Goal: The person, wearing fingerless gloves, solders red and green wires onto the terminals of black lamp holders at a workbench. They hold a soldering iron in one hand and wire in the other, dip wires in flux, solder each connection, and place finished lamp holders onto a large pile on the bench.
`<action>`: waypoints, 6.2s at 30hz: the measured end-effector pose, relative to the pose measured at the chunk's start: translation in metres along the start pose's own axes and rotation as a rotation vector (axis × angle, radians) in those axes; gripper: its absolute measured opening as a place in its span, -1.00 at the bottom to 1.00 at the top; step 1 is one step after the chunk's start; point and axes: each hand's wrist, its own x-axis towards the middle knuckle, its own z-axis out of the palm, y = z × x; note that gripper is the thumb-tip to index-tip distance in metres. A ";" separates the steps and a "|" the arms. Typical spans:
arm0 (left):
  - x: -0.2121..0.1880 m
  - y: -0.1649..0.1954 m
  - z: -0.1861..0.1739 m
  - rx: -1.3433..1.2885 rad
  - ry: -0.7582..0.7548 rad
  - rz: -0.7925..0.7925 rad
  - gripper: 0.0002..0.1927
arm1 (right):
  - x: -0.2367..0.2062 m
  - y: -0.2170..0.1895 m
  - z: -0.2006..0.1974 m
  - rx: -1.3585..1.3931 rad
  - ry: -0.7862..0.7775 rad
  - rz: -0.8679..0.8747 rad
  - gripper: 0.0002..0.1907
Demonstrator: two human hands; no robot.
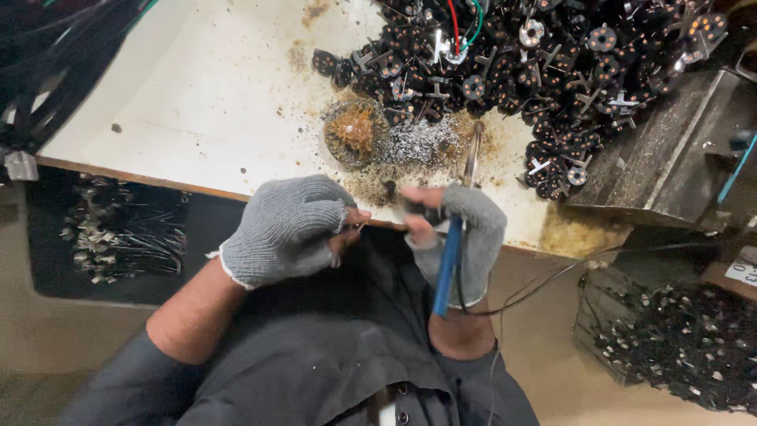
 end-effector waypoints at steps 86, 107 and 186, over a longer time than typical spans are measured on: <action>-0.003 -0.003 0.022 0.191 0.151 -0.151 -0.80 | -0.024 0.019 -0.012 0.542 -0.145 0.706 -0.74; -0.010 -0.007 0.018 0.152 0.155 -0.052 -0.81 | -0.005 0.012 0.021 0.116 0.225 -0.295 -0.63; 0.010 0.011 0.014 -0.144 -0.229 -0.393 -0.87 | -0.026 0.047 0.015 0.303 -0.037 -0.123 -0.35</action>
